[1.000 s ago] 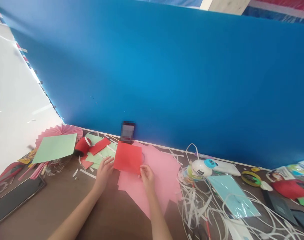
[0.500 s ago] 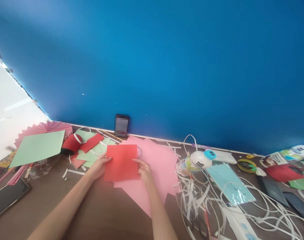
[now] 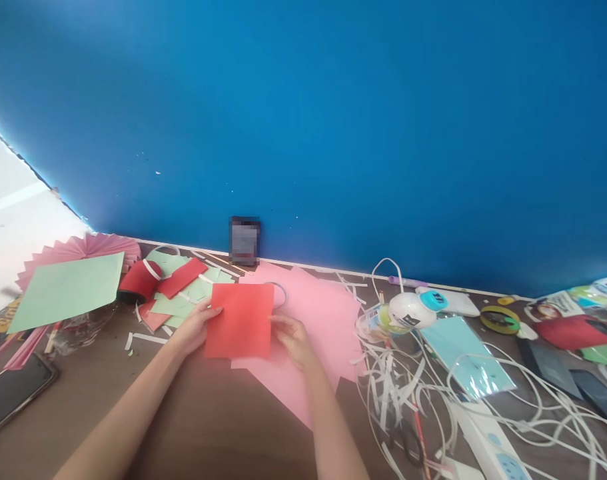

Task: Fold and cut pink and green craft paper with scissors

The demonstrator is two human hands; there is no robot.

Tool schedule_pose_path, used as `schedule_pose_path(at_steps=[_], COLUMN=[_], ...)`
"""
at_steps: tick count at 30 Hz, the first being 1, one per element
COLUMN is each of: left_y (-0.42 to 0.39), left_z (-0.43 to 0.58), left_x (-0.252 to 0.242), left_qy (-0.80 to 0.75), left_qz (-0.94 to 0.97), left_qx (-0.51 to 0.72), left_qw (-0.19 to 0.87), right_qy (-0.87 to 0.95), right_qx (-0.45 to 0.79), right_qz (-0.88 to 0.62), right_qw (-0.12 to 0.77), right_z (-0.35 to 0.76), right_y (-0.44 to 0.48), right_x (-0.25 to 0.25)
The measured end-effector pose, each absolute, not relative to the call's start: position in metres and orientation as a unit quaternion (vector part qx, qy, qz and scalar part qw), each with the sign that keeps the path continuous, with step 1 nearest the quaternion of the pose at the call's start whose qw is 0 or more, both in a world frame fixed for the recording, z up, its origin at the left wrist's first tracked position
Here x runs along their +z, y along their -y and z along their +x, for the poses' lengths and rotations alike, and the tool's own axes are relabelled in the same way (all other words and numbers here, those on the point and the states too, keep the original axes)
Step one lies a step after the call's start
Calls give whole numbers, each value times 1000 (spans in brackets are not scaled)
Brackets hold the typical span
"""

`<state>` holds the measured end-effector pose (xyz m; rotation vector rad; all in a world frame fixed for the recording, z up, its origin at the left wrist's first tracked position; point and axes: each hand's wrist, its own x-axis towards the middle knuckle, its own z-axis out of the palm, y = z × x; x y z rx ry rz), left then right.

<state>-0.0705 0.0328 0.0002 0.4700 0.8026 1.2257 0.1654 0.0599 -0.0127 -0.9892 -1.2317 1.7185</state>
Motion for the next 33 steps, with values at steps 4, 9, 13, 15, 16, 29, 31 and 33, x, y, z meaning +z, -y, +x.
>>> schedule_pose_path(at_steps=[4, 9, 13, 15, 16, 29, 31, 33], left_y=[-35, -35, -31, -30, -30, -31, -30, -30], left_z=[-72, -72, -71, -70, -70, -62, -61, -62], left_x=[2, 4, 5, 6, 7, 9, 6, 2], left_qy=[-331, -333, -372, -380, -382, -344, -356, -383], left_qz=[206, 200, 197, 202, 206, 269, 287, 303], left_qx=[557, 549, 531, 530, 531, 571, 581, 576], left_qw=[734, 740, 736, 730, 728, 695, 673, 655], right_qy=[516, 530, 558, 561, 552, 388, 385, 395], right_qx=[642, 628, 622, 621, 622, 680, 679, 666], right_qz=[-394, -400, -386, -382, -384, -382, -378, -397], right_qw=[409, 406, 391, 391, 399, 491, 498, 493], right_z=[164, 162, 160, 160, 160, 156, 156, 156], right_y=[-60, -59, -58, -59, -59, -60, -59, -59], right_x=[-12, -10, -6, -7, -9, -8, -4, -3])
